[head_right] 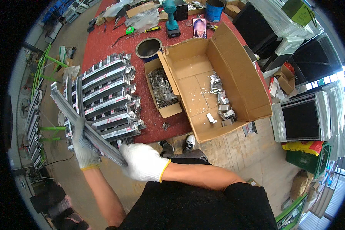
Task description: The person repeatedly picks small metal brackets from a cardboard box and attaches them to long aluminum extrusion profiles. They slide the brackets into place along the profiles and stack the completed units on the table. The process is repeated for multiple profiles throughout the clip.
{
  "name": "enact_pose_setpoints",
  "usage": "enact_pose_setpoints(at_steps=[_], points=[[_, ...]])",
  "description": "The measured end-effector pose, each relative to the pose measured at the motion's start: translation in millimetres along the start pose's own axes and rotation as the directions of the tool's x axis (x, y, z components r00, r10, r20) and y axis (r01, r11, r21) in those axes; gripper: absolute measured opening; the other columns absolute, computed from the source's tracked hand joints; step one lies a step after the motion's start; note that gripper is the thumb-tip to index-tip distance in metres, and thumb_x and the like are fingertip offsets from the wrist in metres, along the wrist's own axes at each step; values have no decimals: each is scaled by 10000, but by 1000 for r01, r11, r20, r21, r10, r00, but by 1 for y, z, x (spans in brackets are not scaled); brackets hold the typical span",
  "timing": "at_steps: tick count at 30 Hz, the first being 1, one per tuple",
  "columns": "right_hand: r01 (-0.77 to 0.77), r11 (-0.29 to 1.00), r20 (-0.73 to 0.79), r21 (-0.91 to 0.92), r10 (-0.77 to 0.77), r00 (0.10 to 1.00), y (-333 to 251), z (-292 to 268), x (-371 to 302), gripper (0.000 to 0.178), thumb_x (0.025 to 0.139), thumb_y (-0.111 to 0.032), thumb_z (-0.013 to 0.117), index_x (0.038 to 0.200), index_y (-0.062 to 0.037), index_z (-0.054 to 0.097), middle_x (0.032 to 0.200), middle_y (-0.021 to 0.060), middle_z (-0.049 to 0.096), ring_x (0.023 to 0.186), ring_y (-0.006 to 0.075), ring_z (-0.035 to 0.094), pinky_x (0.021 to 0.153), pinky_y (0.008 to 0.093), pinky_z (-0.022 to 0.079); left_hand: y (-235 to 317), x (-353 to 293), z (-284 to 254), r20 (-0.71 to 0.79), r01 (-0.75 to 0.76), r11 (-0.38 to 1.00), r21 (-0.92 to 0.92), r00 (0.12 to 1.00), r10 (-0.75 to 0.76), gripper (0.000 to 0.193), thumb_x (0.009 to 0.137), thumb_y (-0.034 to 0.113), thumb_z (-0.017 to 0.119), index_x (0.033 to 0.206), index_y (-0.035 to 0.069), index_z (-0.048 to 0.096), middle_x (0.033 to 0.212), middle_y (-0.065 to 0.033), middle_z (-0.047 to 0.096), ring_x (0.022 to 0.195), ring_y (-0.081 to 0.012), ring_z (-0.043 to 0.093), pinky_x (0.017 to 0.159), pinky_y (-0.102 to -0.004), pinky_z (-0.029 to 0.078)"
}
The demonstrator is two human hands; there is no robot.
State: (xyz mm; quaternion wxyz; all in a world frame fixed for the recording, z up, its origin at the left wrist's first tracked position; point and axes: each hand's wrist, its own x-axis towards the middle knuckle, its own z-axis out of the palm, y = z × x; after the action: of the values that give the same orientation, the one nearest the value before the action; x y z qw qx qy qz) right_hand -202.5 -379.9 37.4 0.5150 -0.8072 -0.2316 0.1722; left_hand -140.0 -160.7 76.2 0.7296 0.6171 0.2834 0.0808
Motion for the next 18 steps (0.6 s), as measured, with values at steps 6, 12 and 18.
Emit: enact_pose_setpoints(at_steps=[6, 12, 18], points=[[-19, 997, 34, 76, 17, 999, -3, -3, 6, 372, 908, -262, 789, 1108, 30, 674, 916, 303, 731, 936, 511, 751, 816, 578, 597, -61, -34, -14, 137, -141, 989, -51, 980, 147, 399, 1094, 413, 748, 1149, 20, 695, 927, -95, 726, 776, -190, 723, 674, -316, 600], [14, 915, -78, 403, 19, 997, 40, -10, -20, 313, 1090, -219, 709, 1317, -21, 795, 1097, 223, 821, 997, 306, 828, 895, 412, 637, -64, -45, -9, 67, -80, 991, -103, 994, 87, 314, 1034, 227, 806, 1178, -6, 651, 917, -82, 680, 717, -139, 660, 638, -290, 565], [-413, 899, -412, -150, 323, 852, 144, 8, -44, 240, 998, -236, 754, 1136, -68, 856, 1048, 229, 822, 990, 418, 803, 919, 499, 640, -55, -45, -8, 46, -42, 996, -74, 998, 45, 287, 1041, 212, 796, 1172, -1, 655, 907, -72, 681, 722, -135, 657, 633, -289, 567]])
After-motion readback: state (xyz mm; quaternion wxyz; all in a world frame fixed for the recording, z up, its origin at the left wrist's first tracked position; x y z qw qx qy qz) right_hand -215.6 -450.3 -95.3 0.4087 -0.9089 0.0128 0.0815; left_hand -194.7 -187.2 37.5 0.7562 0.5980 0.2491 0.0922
